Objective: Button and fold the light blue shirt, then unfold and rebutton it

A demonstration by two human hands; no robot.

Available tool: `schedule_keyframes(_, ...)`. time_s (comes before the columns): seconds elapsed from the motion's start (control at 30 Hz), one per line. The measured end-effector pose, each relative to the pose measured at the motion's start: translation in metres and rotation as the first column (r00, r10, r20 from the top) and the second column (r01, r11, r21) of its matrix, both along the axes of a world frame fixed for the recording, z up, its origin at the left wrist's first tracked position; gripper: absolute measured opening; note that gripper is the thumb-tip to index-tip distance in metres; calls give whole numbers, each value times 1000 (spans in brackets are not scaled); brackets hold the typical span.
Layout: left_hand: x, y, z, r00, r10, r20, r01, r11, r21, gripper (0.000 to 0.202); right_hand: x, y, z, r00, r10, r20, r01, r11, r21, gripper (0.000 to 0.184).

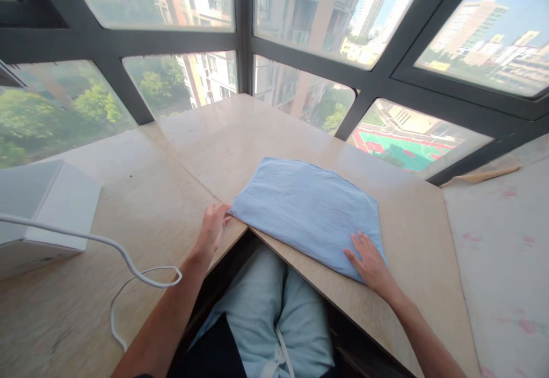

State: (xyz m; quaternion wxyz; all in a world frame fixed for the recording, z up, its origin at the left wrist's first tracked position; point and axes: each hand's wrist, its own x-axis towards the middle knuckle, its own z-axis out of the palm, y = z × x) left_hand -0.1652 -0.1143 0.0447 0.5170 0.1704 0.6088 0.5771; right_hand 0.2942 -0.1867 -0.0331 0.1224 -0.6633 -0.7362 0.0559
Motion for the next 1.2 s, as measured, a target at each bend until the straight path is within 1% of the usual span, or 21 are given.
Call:
schedule_keyframes(0.03,-1,0,4,992,38,123,-36,999,-19,28,-1,2,2,999,-1,-34,0,1000,-7,81)
schedule_keyframes(0.07,-2,1,8,975,52,214,-44,998,-46,19,-4,4,3,997,3,-71,-4,1000,-13,79)
schedule_keyframes(0.1,-3,2,11,960,40,275,-20,997,-72,15,-9,6,6,994,12,-111,-14,1000,-19,76)
schedule_keyframes(0.17,-5,6,17,946,-58,320,93,991,-95,15,-23,8,13,980,46,-195,-53,998,-27,69)
schedule_keyframes(0.23,-5,13,18,947,-200,250,229,969,-92,21,-44,12,23,959,83,-271,-97,995,-37,66)
schedule_keyframes(0.27,-3,16,17,949,-253,187,273,958,-92,25,-56,14,30,948,97,-304,-115,992,-42,66)
schedule_keyframes(0.3,-1,20,15,952,-280,122,291,952,-89,29,-68,17,37,936,106,-335,-129,991,-47,67)
schedule_keyframes(0.37,4,29,10,959,-280,37,282,958,-57,32,-92,26,52,910,110,-401,-142,989,-49,68)
schedule_keyframes(0.4,7,33,8,964,-265,24,266,963,-31,33,-104,33,59,892,108,-438,-139,989,-39,68)
schedule_keyframes(0.47,16,41,4,974,-224,38,224,974,19,33,-125,51,69,852,111,-511,-125,992,8,69)
schedule_keyframes(0.53,27,46,3,985,-137,103,130,989,75,34,-143,75,72,811,82,-579,-53,996,67,70)
schedule_keyframes(0.6,40,46,3,977,-28,213,0,991,133,36,-155,103,70,774,34,-633,36,995,96,73)
schedule_keyframes(0.67,55,43,2,951,42,308,-106,975,196,38,-162,134,65,740,-29,-672,142,983,114,76)
schedule_keyframes(0.77,73,37,0,941,78,330,-170,950,262,42,-165,177,54,678,-150,-720,326,939,112,72)
schedule_keyframes(0.8,78,36,-2,942,91,323,-177,952,248,42,-166,188,50,650,-178,-738,378,919,111,68)
schedule_keyframes(0.87,83,39,-5,943,134,304,-187,970,153,39,-167,206,42,602,-208,-771,449,887,112,61)
schedule_keyframes(0.93,85,45,-7,938,201,283,-218,975,30,30,-170,214,33,577,-216,-787,479,871,112,59)
schedule_keyframes(1.0,86,51,-6,924,271,271,-272,962,-36,21,-173,215,24,579,-212,-788,482,868,120,59)
schedule_keyframes(1.07,90,54,-2,916,290,277,-294,955,-29,17,-174,211,18,581,-181,-794,478,865,152,60)
schedule_keyframes(1.1,93,53,2,918,278,281,-287,958,-10,18,-174,209,15,574,-157,-804,472,865,168,61)
schedule_keyframes(1.2,109,44,15,949,187,252,-213,974,80,25,-170,203,12,499,-95,-861,454,876,166,63)
